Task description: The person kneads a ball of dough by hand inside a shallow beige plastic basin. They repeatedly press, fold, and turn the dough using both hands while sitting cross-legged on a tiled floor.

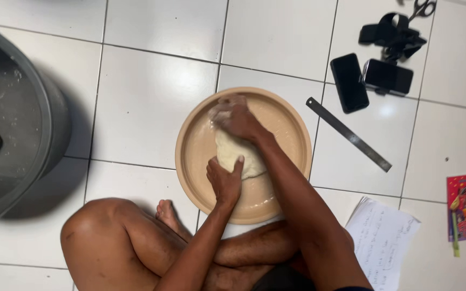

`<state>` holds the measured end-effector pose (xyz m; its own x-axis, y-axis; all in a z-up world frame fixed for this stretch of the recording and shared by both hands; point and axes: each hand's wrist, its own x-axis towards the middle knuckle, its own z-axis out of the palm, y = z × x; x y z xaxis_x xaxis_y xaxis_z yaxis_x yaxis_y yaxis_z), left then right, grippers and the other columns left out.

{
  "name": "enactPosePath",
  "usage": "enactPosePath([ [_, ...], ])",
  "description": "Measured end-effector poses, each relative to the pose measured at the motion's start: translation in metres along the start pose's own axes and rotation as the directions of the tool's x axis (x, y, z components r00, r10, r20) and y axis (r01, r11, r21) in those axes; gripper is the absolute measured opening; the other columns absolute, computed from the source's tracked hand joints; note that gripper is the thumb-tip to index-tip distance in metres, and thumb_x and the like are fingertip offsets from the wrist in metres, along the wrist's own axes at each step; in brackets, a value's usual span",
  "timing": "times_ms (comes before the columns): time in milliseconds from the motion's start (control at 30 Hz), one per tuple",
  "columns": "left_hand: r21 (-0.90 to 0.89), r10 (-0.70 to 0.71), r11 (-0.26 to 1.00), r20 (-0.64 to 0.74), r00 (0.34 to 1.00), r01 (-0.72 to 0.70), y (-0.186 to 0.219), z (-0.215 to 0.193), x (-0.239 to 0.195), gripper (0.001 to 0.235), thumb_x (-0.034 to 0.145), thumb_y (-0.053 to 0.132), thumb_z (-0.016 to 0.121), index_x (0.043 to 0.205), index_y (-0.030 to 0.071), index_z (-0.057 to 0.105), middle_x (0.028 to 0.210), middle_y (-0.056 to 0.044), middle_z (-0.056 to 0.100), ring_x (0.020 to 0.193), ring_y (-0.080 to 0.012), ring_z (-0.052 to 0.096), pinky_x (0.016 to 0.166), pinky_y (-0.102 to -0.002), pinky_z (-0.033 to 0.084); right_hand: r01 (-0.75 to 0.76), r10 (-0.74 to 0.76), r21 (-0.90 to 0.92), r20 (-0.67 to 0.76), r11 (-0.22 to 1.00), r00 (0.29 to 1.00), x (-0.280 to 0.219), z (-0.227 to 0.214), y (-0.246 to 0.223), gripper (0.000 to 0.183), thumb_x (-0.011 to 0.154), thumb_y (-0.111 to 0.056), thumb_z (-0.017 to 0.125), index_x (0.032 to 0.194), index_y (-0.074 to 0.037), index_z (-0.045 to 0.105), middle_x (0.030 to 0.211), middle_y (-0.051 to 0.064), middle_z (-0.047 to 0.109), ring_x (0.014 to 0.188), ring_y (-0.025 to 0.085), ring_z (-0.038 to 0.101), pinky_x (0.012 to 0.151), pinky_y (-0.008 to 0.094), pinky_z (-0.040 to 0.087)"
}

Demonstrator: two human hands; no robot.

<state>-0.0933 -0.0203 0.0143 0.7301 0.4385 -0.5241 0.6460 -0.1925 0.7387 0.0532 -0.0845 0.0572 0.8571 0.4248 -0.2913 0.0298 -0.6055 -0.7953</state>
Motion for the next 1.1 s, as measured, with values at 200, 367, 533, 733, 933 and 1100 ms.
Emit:
enactPosePath([
  [200, 0.057, -0.052, 0.997, 0.059, 0.997, 0.049, -0.005, -0.023, -0.022, 0.078, 0.069, 0.038, 0.087, 0.123, -0.002, 0.047, 0.113, -0.029, 0.054, 0.115, -0.0496, 0.052, 0.100, -0.058, 0.042, -0.190, 0.205, -0.335, 0.009, 0.923, 0.979, -0.019, 0.007, 0.015, 0.055, 0.087, -0.058, 0.060, 0.113, -0.010, 0.067, 0.109, 0.018, 0.065, 0.115, 0.038, 0.057, 0.098, 0.055, 0.047],
  [367, 0.183, 0.003, 0.983, 0.049, 0.999, -0.012, -0.009, -0.030, -0.014, 0.077, 0.066, 0.043, 0.086, 0.121, 0.006, 0.048, 0.111, -0.019, 0.058, 0.113, -0.0408, 0.058, 0.094, -0.055, 0.048, -0.178, 0.209, -0.376, 0.043, 0.909, 0.977, -0.047, 0.009, 0.001, 0.059, 0.079, -0.063, 0.066, 0.105, -0.010, 0.072, 0.110, 0.022, 0.062, 0.116, 0.044, 0.055, 0.095, 0.057, 0.049],
  [533, 0.389, 0.174, 0.905, 0.030, 0.984, -0.172, -0.015, -0.038, -0.015, 0.051, 0.071, 0.030, 0.074, 0.112, 0.012, 0.050, 0.110, -0.010, 0.052, 0.117, -0.0352, 0.049, 0.094, -0.052, 0.046, 0.010, -0.067, -0.414, -0.124, 0.910, 0.990, -0.132, 0.036, 0.012, 0.039, 0.075, -0.052, 0.077, 0.101, -0.023, 0.068, 0.104, 0.000, 0.063, 0.117, 0.025, 0.055, 0.093, 0.050, 0.049],
  [733, 0.337, 0.331, 0.845, 0.283, 0.900, -0.416, -0.036, -0.060, 0.009, 0.052, 0.073, 0.013, 0.069, 0.119, 0.006, 0.047, 0.105, -0.018, 0.053, 0.104, -0.0444, 0.057, 0.088, -0.052, 0.050, 0.185, -0.438, -0.555, -0.365, 0.811, 0.822, -0.205, 0.095, 0.012, 0.046, 0.089, -0.007, 0.060, 0.135, -0.006, 0.057, 0.143, 0.016, 0.052, 0.131, 0.038, 0.047, 0.110, 0.047, 0.038],
  [933, 0.079, 0.196, 0.965, 0.424, 0.884, -0.252, 0.026, -0.097, -0.013, 0.063, 0.079, 0.012, 0.055, 0.141, 0.005, 0.048, 0.135, -0.029, 0.048, 0.130, -0.0529, 0.044, 0.104, -0.062, 0.040, -0.018, -0.405, -0.686, -0.449, 0.727, 0.796, -0.212, 0.130, -0.024, 0.054, 0.087, -0.008, 0.052, 0.140, 0.000, 0.050, 0.152, 0.022, 0.041, 0.138, 0.042, 0.039, 0.112, 0.052, 0.033],
  [1100, 0.420, 0.403, 0.808, 0.117, 0.908, -0.413, -0.015, -0.022, -0.024, 0.050, 0.107, 0.043, 0.032, 0.107, 0.009, 0.069, 0.107, -0.015, 0.065, 0.110, -0.0383, 0.061, 0.091, -0.055, 0.047, -0.207, 0.099, -0.173, -0.487, 0.963, 0.868, -0.231, 0.124, 0.055, 0.026, 0.091, -0.023, 0.046, 0.090, -0.029, 0.071, 0.095, -0.010, 0.067, 0.095, 0.019, 0.067, 0.088, 0.035, 0.054],
])
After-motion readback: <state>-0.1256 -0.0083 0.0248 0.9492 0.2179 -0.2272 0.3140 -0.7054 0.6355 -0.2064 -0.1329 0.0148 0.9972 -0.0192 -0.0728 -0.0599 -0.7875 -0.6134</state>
